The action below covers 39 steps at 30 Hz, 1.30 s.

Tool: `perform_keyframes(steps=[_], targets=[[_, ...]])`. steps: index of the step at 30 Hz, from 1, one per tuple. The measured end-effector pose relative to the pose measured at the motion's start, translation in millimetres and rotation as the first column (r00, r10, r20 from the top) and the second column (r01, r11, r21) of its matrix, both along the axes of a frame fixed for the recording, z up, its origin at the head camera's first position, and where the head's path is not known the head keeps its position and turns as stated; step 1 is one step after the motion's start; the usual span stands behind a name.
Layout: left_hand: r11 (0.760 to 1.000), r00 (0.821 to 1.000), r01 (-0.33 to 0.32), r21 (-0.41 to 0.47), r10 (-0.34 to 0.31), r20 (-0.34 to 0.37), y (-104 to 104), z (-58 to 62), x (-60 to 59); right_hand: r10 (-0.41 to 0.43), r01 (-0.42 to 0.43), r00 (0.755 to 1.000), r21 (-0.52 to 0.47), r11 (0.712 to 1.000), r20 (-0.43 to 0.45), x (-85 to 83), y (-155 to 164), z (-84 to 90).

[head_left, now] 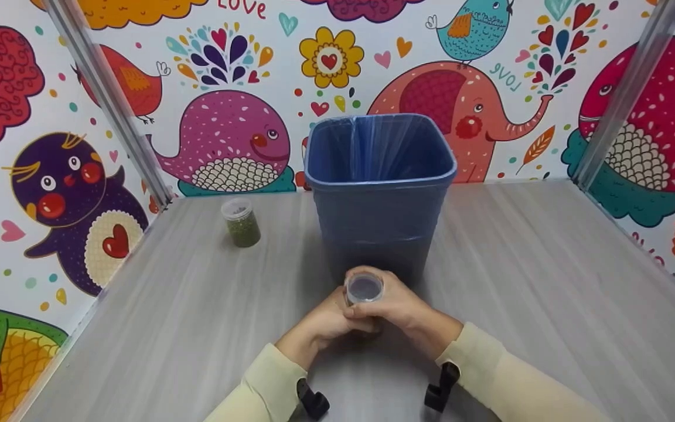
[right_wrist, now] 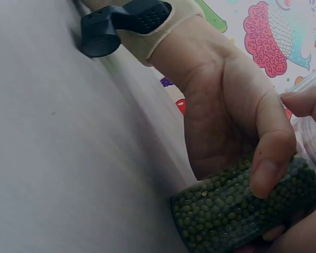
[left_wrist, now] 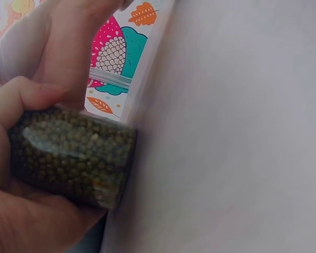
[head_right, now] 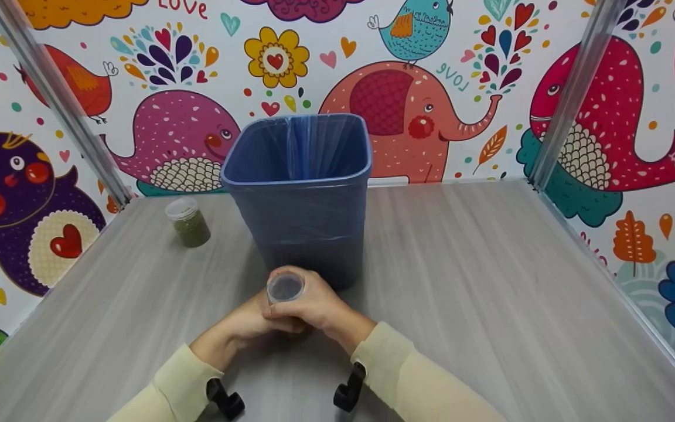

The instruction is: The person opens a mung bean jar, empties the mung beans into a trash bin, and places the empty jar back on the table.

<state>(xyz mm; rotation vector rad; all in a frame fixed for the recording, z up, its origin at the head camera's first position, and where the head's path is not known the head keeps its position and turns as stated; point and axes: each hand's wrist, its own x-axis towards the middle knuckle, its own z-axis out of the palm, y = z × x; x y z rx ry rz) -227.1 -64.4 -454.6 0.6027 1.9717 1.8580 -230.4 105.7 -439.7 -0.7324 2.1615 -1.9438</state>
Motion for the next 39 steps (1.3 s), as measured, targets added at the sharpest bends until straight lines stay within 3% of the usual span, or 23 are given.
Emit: perform_keyframes(steps=[9, 17, 22, 27, 32, 39], targets=[[1.000, 1.000, -0.003, 0.006, 0.003, 0.023, 1, 0.9, 0.3, 0.050, -0.050, 0.999, -0.003, 0.999, -0.005, -2.6, 2, 1.2], [0.998, 0.998, 0.053, 0.036, -0.054, 0.030, -1, -0.2, -1.0, 0.129, -0.130, 0.992, 0.044, 0.991, 0.017, -5.0, 6, 7.6], [0.997, 0.997, 0.064, 0.033, -0.065, 0.034, -3, -0.2, -0.5, 0.122, -0.123, 0.992, 0.066, 0.990, 0.025, -4.1, 6, 9.4], [0.997, 0.998, 0.064, 0.032, -0.065, 0.021, -6, 0.2, -0.3, 0.061, -0.060, 0.998, 0.052, 0.997, -0.013, 0.2, 0, 5.3], [0.997, 0.997, 0.075, 0.023, -0.075, -0.001, -6, 0.7, 0.2, -0.082, 0.082, 0.996, 0.019, 0.996, -0.028, 12.8, -8, 1.9], [1.000, 0.998, 0.016, -0.005, -0.016, -0.055, -3, 0.5, 2.9, -0.300, 0.301, 0.954, -0.065, 0.952, 0.016, 34.6, -22, -1.6]])
